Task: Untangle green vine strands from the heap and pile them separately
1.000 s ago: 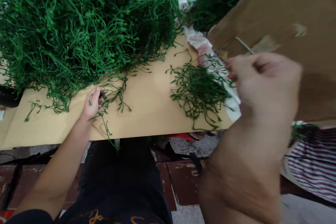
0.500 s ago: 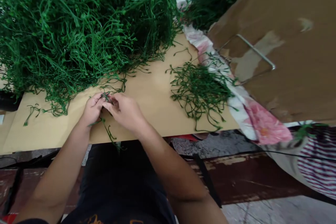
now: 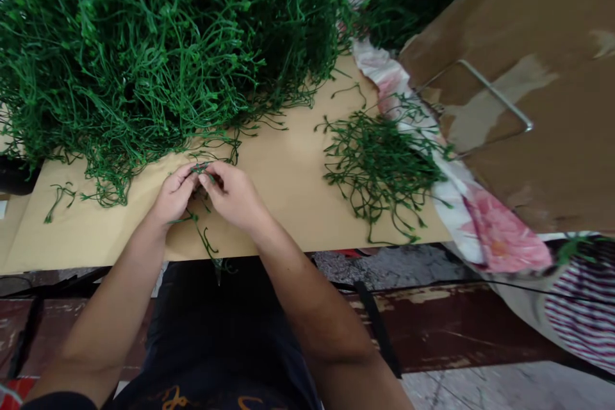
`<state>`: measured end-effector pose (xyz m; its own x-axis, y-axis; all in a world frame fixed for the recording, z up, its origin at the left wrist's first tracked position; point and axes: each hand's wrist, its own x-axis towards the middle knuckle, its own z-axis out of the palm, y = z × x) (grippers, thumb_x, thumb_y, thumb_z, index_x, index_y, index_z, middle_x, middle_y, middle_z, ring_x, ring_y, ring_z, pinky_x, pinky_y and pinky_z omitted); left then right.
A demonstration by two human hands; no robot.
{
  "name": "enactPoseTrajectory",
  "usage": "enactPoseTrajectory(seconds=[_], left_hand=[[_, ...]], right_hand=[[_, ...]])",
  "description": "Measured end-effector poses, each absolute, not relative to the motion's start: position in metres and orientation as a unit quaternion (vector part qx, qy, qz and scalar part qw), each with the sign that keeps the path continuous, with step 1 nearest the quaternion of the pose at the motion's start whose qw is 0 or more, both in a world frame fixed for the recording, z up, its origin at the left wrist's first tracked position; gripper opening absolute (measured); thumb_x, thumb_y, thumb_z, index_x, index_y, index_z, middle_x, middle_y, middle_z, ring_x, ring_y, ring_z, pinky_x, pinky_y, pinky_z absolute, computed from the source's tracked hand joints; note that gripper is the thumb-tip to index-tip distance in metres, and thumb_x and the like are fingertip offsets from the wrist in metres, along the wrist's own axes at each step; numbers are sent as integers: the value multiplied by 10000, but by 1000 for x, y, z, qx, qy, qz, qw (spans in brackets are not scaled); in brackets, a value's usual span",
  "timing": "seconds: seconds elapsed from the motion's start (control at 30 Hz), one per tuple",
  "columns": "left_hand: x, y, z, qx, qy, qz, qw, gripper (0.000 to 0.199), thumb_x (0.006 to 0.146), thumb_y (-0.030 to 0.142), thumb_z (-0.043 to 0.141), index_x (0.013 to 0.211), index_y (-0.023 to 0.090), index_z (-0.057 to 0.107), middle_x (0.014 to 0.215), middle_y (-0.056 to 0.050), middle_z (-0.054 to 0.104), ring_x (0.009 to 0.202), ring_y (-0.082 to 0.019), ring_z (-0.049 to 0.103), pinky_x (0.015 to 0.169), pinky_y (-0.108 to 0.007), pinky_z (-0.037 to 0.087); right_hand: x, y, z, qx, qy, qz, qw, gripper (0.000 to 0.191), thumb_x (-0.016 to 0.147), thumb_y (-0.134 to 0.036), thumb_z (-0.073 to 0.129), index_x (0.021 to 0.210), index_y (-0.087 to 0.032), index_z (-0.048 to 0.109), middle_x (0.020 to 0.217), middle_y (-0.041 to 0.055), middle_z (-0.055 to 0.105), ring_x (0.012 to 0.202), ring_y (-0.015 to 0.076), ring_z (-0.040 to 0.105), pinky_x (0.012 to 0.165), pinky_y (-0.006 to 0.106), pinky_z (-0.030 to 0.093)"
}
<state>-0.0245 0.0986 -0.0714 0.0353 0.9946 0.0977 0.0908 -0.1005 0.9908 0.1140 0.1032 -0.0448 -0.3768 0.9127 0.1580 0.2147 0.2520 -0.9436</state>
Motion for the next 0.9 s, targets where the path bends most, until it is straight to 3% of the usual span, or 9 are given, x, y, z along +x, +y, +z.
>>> enactPoseTrajectory(seconds=[0.13,0.3,0.43,0.6,0.9], left_hand=[[-24,100,-67,540,522,487,446,172,769,169,540,928,153,605,984,-58,658,965,-150,585,918,-307,435],[-24,99,-69,530,534,468,463,134,804,266,531,868,158,579,832,-36,647,776,-123,584,788,-276,465],[-25,99,-78,571,521,473,422,221,829,377,491,812,167,559,753,-27,607,697,-119,548,697,-259,449],[-24,100,-77,625,535,440,359,219,851,347,445,730,183,528,697,-15,572,654,-114,522,636,-240,416],[-16,97,-73,666,592,369,265,192,848,238,385,750,201,546,668,0,573,583,-111,471,570,-232,351]], right_hand=[[126,106,-40,-375,-598,573,415,353,729,-523,569,693,-185,472,613,-20,463,566,86,417,547,249,354],[138,106,-32,-330,-504,667,439,358,710,-496,603,665,-204,400,617,-30,413,567,86,419,534,255,375],[140,106,-26,-327,-492,661,463,403,745,-529,550,642,-217,317,566,-53,289,497,76,314,464,246,308],[143,104,-23,-335,-481,667,461,453,754,-582,511,631,-226,260,531,-75,153,431,66,183,406,227,187],[147,89,-20,-344,-473,637,502,475,722,-576,564,587,-216,286,511,-67,173,428,65,172,413,236,146]])
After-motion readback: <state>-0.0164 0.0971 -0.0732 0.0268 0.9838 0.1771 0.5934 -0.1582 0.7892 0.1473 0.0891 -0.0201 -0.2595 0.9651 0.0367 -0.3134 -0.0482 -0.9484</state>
